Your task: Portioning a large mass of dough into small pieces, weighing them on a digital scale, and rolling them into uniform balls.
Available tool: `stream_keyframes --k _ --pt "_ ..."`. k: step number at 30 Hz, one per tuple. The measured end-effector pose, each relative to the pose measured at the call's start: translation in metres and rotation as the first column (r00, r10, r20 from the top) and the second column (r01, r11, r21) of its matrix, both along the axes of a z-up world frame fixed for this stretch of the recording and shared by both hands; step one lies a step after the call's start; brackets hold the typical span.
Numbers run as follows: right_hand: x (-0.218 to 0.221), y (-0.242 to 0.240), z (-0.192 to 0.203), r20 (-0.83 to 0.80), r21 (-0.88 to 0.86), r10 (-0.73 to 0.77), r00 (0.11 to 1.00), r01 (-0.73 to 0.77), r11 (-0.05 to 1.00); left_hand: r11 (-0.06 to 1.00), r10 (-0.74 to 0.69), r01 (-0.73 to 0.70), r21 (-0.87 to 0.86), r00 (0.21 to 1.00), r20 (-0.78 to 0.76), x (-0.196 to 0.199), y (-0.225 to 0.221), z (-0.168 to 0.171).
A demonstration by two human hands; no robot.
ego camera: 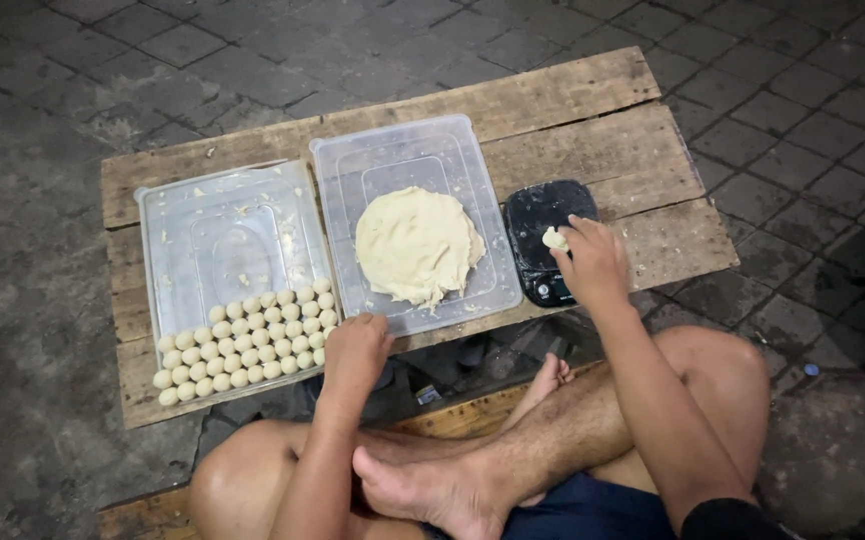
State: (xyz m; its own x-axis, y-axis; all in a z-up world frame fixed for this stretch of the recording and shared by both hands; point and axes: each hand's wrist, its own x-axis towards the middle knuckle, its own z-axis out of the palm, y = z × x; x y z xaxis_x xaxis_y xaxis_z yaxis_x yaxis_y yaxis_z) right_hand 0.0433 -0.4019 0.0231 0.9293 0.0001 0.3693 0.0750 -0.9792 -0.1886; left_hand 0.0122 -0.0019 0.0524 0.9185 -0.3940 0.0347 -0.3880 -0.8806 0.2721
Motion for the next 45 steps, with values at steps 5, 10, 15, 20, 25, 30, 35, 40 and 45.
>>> stream_keyframes --k 5,10,15,20,25,30,35,40,45 --pt "0.005 -0.003 -0.008 0.077 0.105 -0.074 0.994 0.066 0.992 0.999 -0.012 0.013 0.036 1.000 -0.029 -0.005 0.002 -0.004" --pt "-0.020 0.038 0.018 0.078 0.563 0.008 0.997 -0.050 0.825 0.872 0.053 -0.250 -0.420 0.902 -0.428 -0.022 -0.038 0.089" --pt "-0.057 0.102 0.019 0.150 0.626 0.195 0.969 -0.246 0.740 0.334 -0.151 -0.607 -0.721 0.721 -0.676 -0.022 -0.103 0.048" --pt "-0.077 0.139 0.032 0.220 0.738 0.366 0.904 -0.400 0.544 0.583 0.007 -0.521 -0.623 0.770 -0.638 -0.028 -0.110 0.052" --pt "-0.078 0.140 0.040 0.189 0.753 0.375 0.908 -0.378 0.538 0.549 0.015 -0.572 -0.609 0.736 -0.677 -0.023 -0.106 0.022" --pt "-0.071 0.134 0.034 0.216 0.741 0.273 0.938 -0.339 0.579 0.405 -0.181 -0.498 -0.767 0.779 -0.601 -0.021 -0.103 0.025" --pt "-0.072 0.125 0.053 0.236 0.716 0.296 0.926 -0.371 0.591 0.627 -0.045 -0.437 -0.645 0.806 -0.590 -0.024 -0.097 0.041" --pt "-0.063 0.123 0.066 0.165 0.712 0.423 0.891 -0.404 0.574 0.823 -0.037 -0.265 -0.503 0.858 -0.513 -0.028 -0.102 0.084" --pt "-0.062 0.122 0.045 0.133 0.721 0.443 0.887 -0.393 0.571 0.905 -0.050 -0.122 -0.408 0.921 -0.387 -0.027 -0.103 0.066"
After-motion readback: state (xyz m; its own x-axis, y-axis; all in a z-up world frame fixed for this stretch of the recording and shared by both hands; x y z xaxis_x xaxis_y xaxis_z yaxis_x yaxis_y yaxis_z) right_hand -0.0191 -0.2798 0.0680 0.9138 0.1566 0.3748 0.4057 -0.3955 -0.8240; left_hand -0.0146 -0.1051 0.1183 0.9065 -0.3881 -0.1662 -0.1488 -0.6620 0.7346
